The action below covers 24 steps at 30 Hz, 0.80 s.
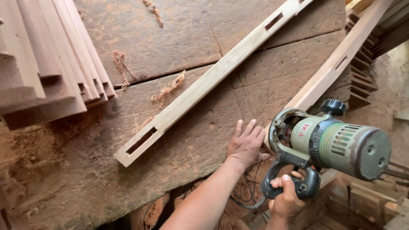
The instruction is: Using a hand-held power router to shape the edges of wooden furniture components.
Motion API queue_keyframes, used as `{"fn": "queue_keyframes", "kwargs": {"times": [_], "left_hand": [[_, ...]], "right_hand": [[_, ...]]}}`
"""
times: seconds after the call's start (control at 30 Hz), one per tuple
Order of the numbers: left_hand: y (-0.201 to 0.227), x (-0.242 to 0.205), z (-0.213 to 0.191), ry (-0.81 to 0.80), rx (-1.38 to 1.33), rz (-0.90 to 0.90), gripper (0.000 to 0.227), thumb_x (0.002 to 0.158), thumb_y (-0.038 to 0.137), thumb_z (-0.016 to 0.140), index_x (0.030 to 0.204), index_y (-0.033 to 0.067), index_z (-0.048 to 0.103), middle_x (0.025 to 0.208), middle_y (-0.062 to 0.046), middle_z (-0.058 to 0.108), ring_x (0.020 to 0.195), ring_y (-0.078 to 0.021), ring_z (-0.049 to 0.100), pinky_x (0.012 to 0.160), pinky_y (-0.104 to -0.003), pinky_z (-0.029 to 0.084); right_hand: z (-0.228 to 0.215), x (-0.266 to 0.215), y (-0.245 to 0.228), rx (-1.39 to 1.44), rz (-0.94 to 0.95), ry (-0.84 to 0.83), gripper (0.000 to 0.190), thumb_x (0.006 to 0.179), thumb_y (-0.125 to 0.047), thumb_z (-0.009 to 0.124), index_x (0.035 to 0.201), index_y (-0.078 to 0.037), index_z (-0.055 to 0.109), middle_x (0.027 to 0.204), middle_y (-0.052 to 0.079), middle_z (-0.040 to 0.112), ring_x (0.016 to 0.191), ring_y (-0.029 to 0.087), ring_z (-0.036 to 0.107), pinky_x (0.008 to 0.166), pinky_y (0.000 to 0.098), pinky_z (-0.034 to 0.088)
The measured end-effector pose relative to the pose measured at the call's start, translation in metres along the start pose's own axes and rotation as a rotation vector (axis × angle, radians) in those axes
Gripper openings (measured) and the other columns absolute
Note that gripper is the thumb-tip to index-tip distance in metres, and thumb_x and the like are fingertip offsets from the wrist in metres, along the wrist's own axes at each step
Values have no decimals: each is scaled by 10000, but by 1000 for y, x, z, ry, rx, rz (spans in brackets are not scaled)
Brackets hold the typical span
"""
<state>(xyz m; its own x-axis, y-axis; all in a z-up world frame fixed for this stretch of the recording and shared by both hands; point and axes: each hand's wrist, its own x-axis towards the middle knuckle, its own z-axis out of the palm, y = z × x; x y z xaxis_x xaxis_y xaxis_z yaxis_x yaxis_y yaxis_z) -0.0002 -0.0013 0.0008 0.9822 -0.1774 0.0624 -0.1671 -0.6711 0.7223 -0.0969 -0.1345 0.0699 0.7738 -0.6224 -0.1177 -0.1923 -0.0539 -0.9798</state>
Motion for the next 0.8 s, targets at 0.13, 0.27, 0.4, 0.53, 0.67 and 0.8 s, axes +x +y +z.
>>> {"fn": "queue_keyframes", "kwargs": {"times": [0.13,0.27,0.4,0.53,0.67,0.8], "left_hand": [[5,3,2,164,56,16,769,681,614,821,1194,70,641,1230,-91,647,1378,-302,514,1182,-627,320],[-1,7,8,-2,91,26,691,816,615,714,1245,81,625,1287,-100,635,1420,-306,464,1212,-632,249],[-4,9,22,46,45,34,786,754,583,747,1311,50,593,1511,-149,502,1513,-329,347,1266,-551,166],[-4,9,17,100,17,28,763,699,526,813,1260,46,618,1432,-124,574,1500,-312,396,1271,-531,197],[-5,10,15,129,31,19,809,660,529,841,1276,57,611,1412,-109,579,1487,-297,412,1265,-516,203],[-5,11,13,101,23,12,816,689,553,825,1294,53,602,1414,-115,583,1489,-296,412,1266,-524,196]], "right_hand": [[4,13,-6,-56,-21,13,253,961,-22,561,1213,-44,579,706,10,565,609,110,555,641,225,520],[8,35,-6,-71,-30,-5,276,966,-10,550,1239,-46,535,703,-3,548,604,100,557,616,202,507],[17,53,-10,-8,-46,-45,281,961,-30,542,1233,-85,501,714,-9,519,589,91,526,584,198,491],[32,66,-19,-26,-91,-28,265,940,-10,542,1193,-84,517,693,-7,521,552,97,516,559,200,489],[50,80,-31,-27,-106,-22,248,922,-2,547,1155,-83,517,697,-17,521,543,83,508,532,187,479],[62,93,-41,-29,-111,7,213,930,-15,570,1124,-96,537,709,-18,548,548,76,517,521,184,485]]}}
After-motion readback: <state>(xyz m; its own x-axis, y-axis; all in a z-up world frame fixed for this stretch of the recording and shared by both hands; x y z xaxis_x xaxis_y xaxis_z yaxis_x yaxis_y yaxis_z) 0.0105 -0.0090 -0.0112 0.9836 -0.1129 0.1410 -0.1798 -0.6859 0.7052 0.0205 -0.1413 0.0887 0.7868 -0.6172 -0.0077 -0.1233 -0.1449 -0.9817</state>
